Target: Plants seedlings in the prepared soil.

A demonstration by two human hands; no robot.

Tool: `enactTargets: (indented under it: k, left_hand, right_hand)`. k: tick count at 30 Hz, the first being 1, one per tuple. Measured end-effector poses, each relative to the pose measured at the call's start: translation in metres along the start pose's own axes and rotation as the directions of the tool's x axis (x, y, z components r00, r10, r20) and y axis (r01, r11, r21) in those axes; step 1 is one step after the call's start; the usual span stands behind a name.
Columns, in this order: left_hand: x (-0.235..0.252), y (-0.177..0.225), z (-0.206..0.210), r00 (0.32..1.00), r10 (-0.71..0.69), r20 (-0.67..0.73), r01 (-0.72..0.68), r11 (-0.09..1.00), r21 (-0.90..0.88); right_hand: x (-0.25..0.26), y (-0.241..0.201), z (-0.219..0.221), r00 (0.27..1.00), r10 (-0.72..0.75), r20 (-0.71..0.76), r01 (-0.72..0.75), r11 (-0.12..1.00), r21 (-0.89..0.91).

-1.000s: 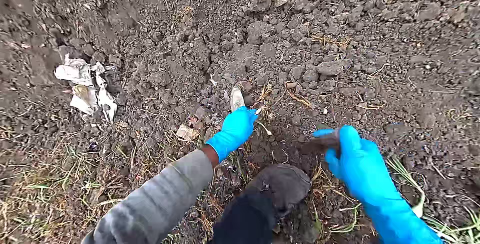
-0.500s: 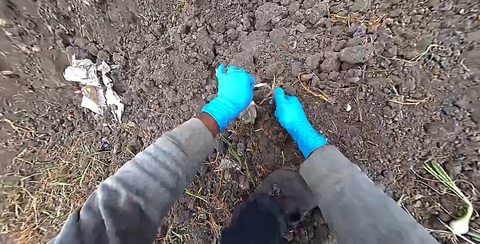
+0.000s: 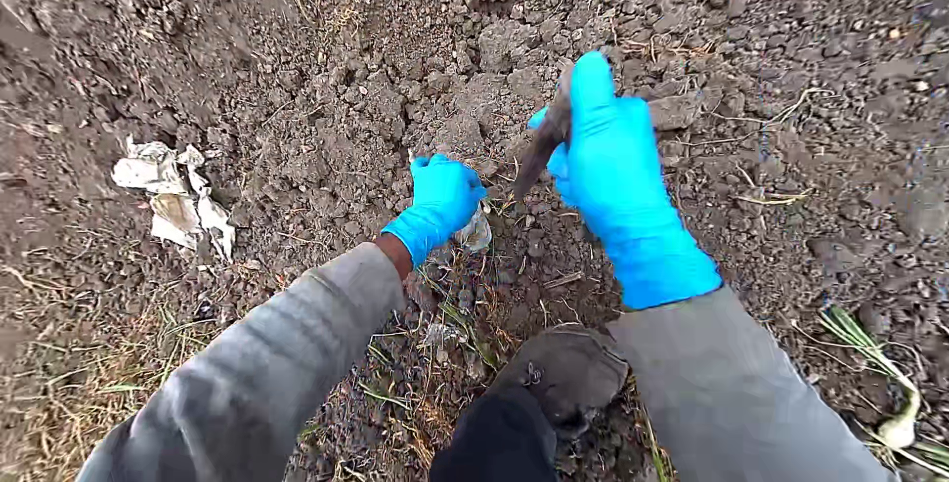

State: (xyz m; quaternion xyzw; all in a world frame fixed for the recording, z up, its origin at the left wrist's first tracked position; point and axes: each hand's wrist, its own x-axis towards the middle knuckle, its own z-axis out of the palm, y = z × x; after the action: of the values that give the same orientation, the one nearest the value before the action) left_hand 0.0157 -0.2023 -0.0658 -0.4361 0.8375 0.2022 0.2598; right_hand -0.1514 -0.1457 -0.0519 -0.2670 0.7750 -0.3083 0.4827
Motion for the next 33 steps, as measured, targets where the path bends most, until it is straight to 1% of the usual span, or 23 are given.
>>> enactTargets:
  k: [2,3,4,6,7,8,9,11,13,14,15,16,17,19,20,22,24,26,27,29,30,31,33]
  left_hand:
    - [0.007,0.014,0.001,1.000,-0.011,0.022,0.009,0.995,0.095]
    - [0.011,0.028,0.013,0.997,0.001,0.075,-0.013,0.988,0.155]
    - [0.015,0.043,0.032,0.988,0.026,0.153,-0.058,0.976,0.210]
    - [0.009,0.069,0.077,0.941,0.051,0.335,-0.148,0.951,0.270]
    - [0.004,0.074,0.094,0.922,0.067,0.380,-0.179,0.947,0.267]
    - [-0.001,0.076,0.100,0.920,0.088,0.382,-0.187,0.954,0.233]
    - [-0.005,0.075,0.097,0.931,0.095,0.353,-0.167,0.970,0.179]
    - [-0.006,0.058,0.076,0.971,0.068,0.230,-0.080,0.996,0.043]
    - [0.003,0.029,0.053,0.993,-0.052,0.106,0.063,0.992,-0.108]
    - [0.012,0.015,0.046,0.993,-0.104,0.049,0.110,0.984,-0.142]
    - [0.022,0.004,0.042,0.992,-0.123,0.014,0.123,0.984,-0.126]
    - [0.030,-0.003,0.042,0.996,-0.083,0.026,0.085,0.994,-0.074]
    - [0.034,-0.006,0.048,0.997,0.011,0.074,-0.011,1.000,-0.013]
    - [0.030,0.005,0.071,0.955,0.163,0.248,-0.202,0.969,0.141]
    - [0.027,0.014,0.083,0.934,0.180,0.310,-0.252,0.944,0.211]
    - [0.029,0.025,0.087,0.927,0.103,0.361,-0.210,0.939,0.273]
    - [0.027,0.033,0.084,0.925,0.032,0.378,-0.140,0.954,0.264]
    - [0.028,0.025,0.083,0.939,0.050,0.341,-0.126,0.971,0.205]
    - [0.027,0.013,0.085,0.948,0.072,0.310,-0.114,0.986,0.120]
    - [0.023,-0.012,0.079,0.974,0.070,0.215,-0.050,0.994,-0.097]
    - [0.018,-0.021,0.072,0.986,0.024,0.165,0.009,0.981,-0.195]
    - [0.013,-0.027,0.067,0.992,-0.038,0.123,0.071,0.957,-0.283]
    - [-0.005,-0.038,0.061,0.976,-0.202,0.078,0.214,0.856,-0.470]
  right_hand:
    - [-0.030,0.075,0.048,0.995,0.099,0.012,-0.100,0.994,0.044]
    - [-0.042,0.093,0.053,0.988,0.149,0.030,-0.151,0.987,0.058]
    - [-0.056,0.099,0.043,0.981,0.186,0.051,-0.189,0.978,0.086]
    - [-0.089,0.099,0.006,0.983,0.178,0.042,-0.183,0.957,0.225]
    - [-0.110,0.096,-0.018,0.987,0.157,0.026,-0.157,0.934,0.322]
    - [-0.131,0.093,-0.041,0.992,0.126,-0.001,-0.116,0.918,0.380]
    - [-0.148,0.094,-0.059,0.993,0.107,-0.040,-0.082,0.910,0.407]
    - [-0.169,0.105,-0.074,0.989,0.084,-0.124,-0.031,0.924,0.381]
    - [-0.176,0.130,-0.069,0.989,0.085,-0.125,-0.029,0.917,0.398]
    - [-0.177,0.139,-0.065,0.990,0.083,-0.114,-0.028,0.907,0.421]
    - [-0.176,0.144,-0.062,0.991,0.085,-0.108,-0.029,0.896,0.443]
    - [-0.175,0.146,-0.060,0.990,0.095,-0.103,-0.037,0.886,0.462]
    - [-0.175,0.145,-0.058,0.989,0.112,-0.097,-0.052,0.877,0.478]
    - [-0.177,0.137,-0.055,0.982,0.163,-0.093,-0.098,0.868,0.487]
    - [-0.178,0.131,-0.054,0.978,0.184,-0.096,-0.114,0.864,0.491]
    - [-0.174,0.107,-0.054,0.977,0.186,-0.104,-0.111,0.861,0.495]
    - [-0.180,0.079,-0.062,0.982,0.156,-0.106,-0.080,0.856,0.511]
    - [-0.179,0.057,-0.071,0.988,0.058,-0.142,0.024,0.856,0.516]
    - [-0.177,0.053,-0.070,0.987,0.008,-0.159,0.069,0.878,0.473]
    - [-0.161,0.062,-0.057,0.990,-0.036,-0.134,0.072,0.960,0.272]
    - [-0.149,0.074,-0.048,0.998,0.010,-0.066,0.000,0.988,0.152]
    - [-0.135,0.086,-0.040,0.995,0.100,0.024,-0.101,0.993,0.063]
    - [-0.120,0.099,-0.035,0.962,0.240,0.132,-0.241,0.970,-0.006]
